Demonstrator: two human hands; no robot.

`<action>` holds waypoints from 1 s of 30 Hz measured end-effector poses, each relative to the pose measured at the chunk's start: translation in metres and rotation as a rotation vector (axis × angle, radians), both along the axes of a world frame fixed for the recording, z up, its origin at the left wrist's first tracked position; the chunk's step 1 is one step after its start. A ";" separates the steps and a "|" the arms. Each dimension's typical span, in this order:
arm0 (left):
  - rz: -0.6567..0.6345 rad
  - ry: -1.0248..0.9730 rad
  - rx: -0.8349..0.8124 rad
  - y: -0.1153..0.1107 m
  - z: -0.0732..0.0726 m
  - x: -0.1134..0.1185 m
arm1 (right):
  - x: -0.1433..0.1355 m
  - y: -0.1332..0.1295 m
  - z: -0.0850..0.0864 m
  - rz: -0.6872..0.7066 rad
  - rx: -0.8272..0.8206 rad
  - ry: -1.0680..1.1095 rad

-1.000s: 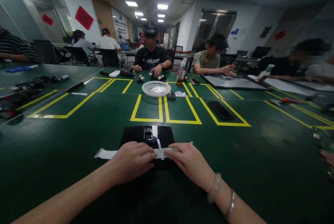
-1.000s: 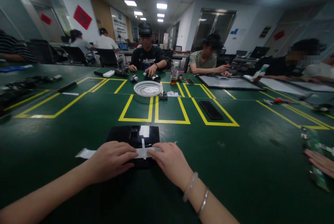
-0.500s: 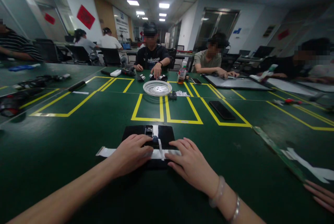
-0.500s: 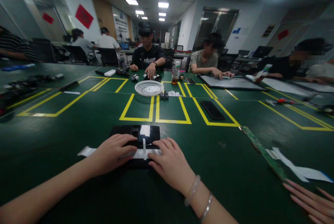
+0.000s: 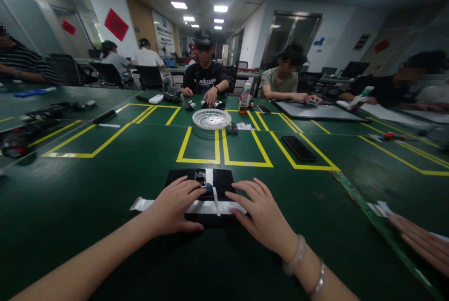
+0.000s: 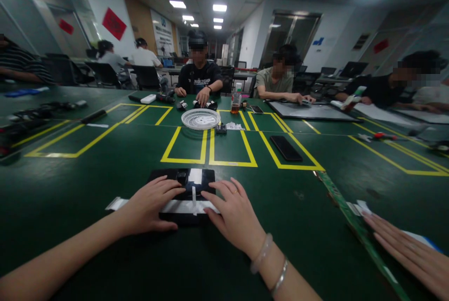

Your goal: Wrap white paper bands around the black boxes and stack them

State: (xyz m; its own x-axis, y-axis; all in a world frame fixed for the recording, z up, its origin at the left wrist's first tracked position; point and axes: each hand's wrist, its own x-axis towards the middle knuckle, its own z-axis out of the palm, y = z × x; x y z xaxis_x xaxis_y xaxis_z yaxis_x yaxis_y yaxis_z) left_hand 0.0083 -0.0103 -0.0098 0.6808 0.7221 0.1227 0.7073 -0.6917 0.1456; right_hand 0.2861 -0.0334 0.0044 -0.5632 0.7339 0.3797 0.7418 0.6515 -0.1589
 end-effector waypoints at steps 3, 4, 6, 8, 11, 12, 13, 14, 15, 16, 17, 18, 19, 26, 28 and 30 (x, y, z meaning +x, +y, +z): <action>0.004 -0.031 -0.026 0.003 0.007 -0.004 | 0.004 0.001 0.001 -0.002 0.025 0.025; 0.016 -0.043 -0.031 0.006 0.009 -0.008 | 0.005 0.002 0.001 0.001 0.029 0.031; 0.076 -0.073 -0.021 0.014 0.011 -0.020 | 0.005 0.002 0.000 0.008 0.026 0.034; 0.174 -0.100 0.014 0.027 0.012 -0.039 | 0.005 0.002 -0.001 0.016 0.017 0.027; 0.352 -0.107 0.098 0.048 0.010 -0.077 | 0.005 0.002 -0.003 0.026 0.008 0.014; 0.419 -0.099 0.126 0.054 0.010 -0.091 | 0.005 0.002 -0.003 0.029 0.007 0.012; 0.493 -0.089 0.145 0.059 0.010 -0.105 | 0.004 0.002 -0.003 0.031 0.005 0.010; 0.570 -0.078 0.150 0.063 0.010 -0.119 | 0.004 0.001 -0.003 0.032 0.003 0.008; 0.641 -0.070 0.143 0.066 0.010 -0.132 | 0.004 0.001 -0.003 0.032 -0.001 0.006; 0.702 -0.062 0.132 0.068 0.010 -0.145 | 0.004 0.000 -0.003 0.032 -0.007 0.003; 0.758 -0.058 0.120 0.069 0.010 -0.157 | 0.004 0.000 -0.003 0.031 -0.013 -0.001; 0.813 -0.057 0.105 0.069 0.009 -0.169 | 0.003 0.000 -0.002 0.030 -0.019 -0.005; 0.867 -0.064 0.089 0.070 0.007 -0.180 | 0.003 0.000 -0.002 0.030 -0.023 -0.008; 1.112 -0.248 0.222 0.073 -0.019 -0.256 | 0.003 -0.001 -0.001 0.049 -0.040 -0.014; 1.178 -0.235 0.250 0.070 -0.022 -0.271 | 0.004 -0.002 -0.001 0.051 -0.047 -0.021; 1.160 -0.212 0.184 0.065 -0.022 -0.281 | 0.003 -0.002 -0.001 0.051 -0.054 -0.027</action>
